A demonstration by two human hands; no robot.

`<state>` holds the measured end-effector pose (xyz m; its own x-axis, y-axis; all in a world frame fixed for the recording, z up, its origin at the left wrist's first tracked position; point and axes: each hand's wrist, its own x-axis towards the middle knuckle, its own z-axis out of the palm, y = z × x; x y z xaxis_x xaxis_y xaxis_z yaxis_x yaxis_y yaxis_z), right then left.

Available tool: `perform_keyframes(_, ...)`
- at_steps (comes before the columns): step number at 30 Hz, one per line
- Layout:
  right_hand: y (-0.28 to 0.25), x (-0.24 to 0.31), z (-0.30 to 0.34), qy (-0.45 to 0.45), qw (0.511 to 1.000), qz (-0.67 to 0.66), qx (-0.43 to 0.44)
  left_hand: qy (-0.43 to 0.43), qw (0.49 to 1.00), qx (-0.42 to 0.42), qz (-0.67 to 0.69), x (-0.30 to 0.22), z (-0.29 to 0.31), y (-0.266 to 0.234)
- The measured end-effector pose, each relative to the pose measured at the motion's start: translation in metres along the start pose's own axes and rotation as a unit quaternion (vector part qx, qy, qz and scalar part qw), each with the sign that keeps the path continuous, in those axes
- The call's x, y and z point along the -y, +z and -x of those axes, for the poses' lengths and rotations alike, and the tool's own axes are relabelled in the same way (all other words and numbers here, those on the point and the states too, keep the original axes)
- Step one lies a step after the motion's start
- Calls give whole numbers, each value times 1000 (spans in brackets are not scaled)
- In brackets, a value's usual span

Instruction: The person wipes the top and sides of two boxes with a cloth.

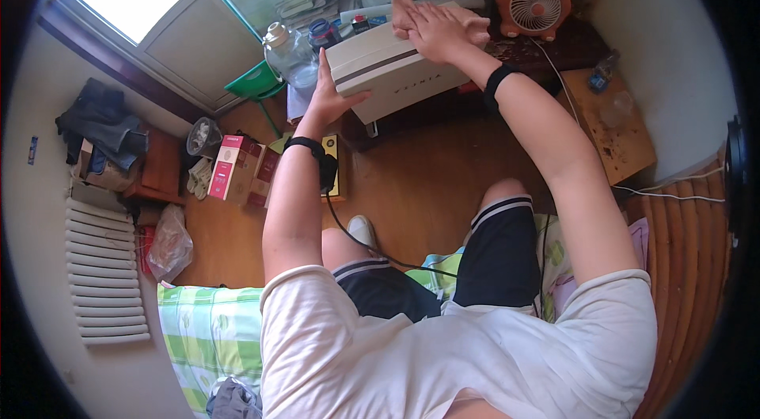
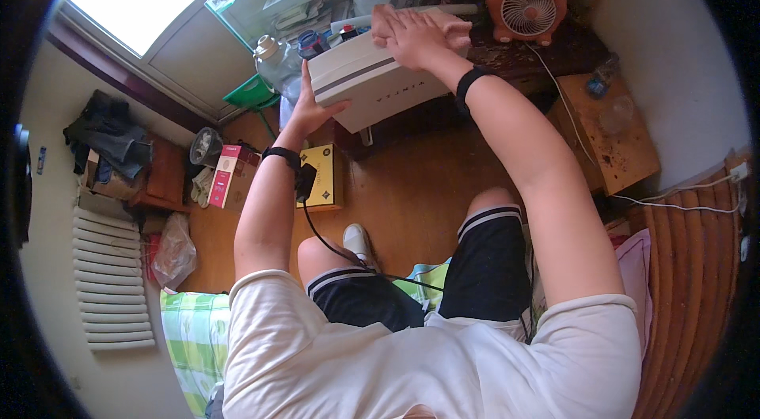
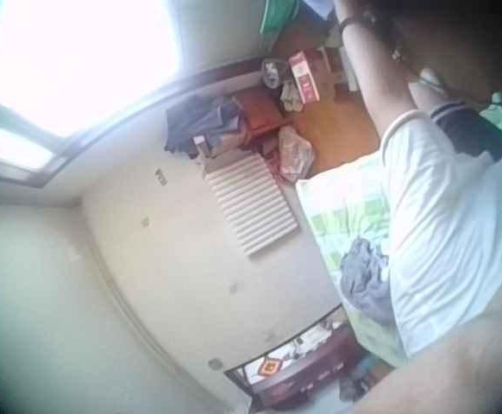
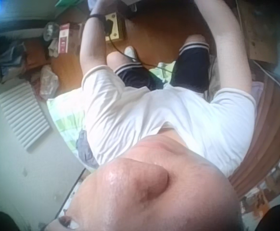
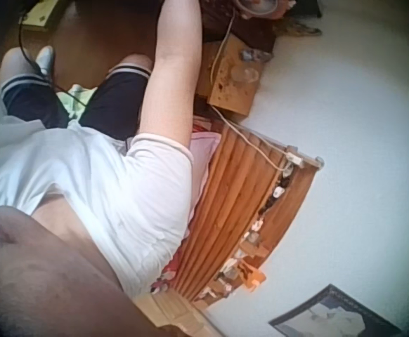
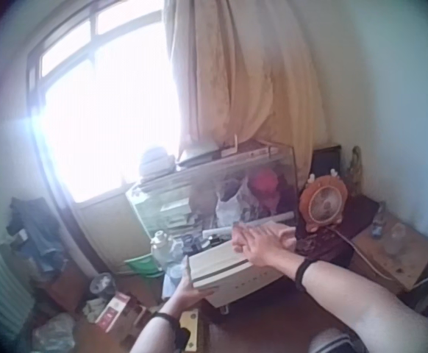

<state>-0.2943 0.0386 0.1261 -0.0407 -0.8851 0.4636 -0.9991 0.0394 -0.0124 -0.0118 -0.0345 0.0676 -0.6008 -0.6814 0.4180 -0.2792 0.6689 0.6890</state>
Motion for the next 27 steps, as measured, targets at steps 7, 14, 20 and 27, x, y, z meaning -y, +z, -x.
perform_keyframes(7,5,66,-8,-38,996,-24,77,2,999,-4,-44,4,6,-3)
perform_keyframes(14,27,138,-9,-146,986,-72,-33,1,998,21,-66,19,10,-4)
perform_keyframes(20,8,80,-8,-157,982,-103,26,-43,999,20,1,6,16,3)
perform_keyframes(27,7,10,6,-11,999,-18,-37,27,998,-4,-58,6,9,5)
